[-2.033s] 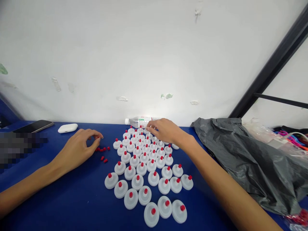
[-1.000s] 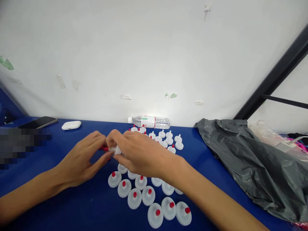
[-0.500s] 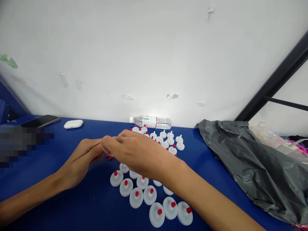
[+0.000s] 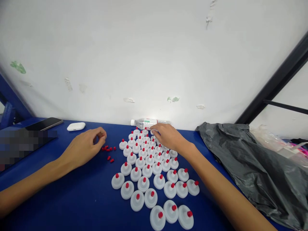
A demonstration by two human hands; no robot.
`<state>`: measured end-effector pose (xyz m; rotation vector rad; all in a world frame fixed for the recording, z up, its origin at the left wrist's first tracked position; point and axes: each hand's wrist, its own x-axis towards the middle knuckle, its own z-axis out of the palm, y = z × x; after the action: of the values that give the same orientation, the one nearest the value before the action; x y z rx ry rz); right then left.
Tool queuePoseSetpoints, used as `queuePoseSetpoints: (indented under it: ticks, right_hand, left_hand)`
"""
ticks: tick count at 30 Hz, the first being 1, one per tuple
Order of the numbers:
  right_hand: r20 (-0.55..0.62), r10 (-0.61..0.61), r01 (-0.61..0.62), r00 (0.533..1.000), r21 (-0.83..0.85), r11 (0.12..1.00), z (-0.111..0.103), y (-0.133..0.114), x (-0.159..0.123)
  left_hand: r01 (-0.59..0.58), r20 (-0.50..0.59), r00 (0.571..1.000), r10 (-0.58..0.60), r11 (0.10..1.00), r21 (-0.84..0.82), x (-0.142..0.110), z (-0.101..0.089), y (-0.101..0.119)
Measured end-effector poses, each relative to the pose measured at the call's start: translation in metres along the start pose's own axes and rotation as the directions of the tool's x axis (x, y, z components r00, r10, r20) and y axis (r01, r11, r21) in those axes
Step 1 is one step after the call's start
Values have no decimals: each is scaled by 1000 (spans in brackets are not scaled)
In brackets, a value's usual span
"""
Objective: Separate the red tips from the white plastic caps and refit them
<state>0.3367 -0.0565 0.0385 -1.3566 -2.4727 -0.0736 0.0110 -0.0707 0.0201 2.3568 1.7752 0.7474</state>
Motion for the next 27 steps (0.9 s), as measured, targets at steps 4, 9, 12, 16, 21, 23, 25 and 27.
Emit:
queuePoseSetpoints:
  ticks: [4, 9, 12, 16, 21, 23, 25, 27]
  right_hand:
    - [90, 15, -15, 996, 8, 1000, 3, 4, -2]
    - [112, 19, -20, 994, 3, 1000, 1, 4, -2]
    - [107, 2, -3, 994, 16, 1000, 1, 2, -2]
    - [137, -22, 18, 990, 31, 999, 0, 1, -2]
    - [134, 8, -13, 991, 36, 999, -5, -1, -2]
    - [118, 16, -22, 993, 47, 999, -7, -2, -1]
    - [94, 14, -20, 995, 59, 998, -7, -3, -1]
    - [93, 0, -7, 996, 69, 998, -5, -3, -2]
  left_hand:
    - [-6, 31, 1000, 3, 996, 86, -1, 5, -1]
    - [26, 55, 998, -32, 994, 109, 0, 6, -5]
    - [32, 76, 996, -41, 994, 108, 1, 7, -7]
    - [30, 83, 996, -39, 993, 111, 1, 7, -8]
    - [28, 82, 996, -37, 994, 108, 1, 8, -8]
    - [30, 80, 996, -38, 994, 103, 1, 8, -7]
    - [32, 73, 997, -39, 995, 97, 1, 8, -7]
    - [31, 63, 997, -36, 995, 91, 2, 8, -8]
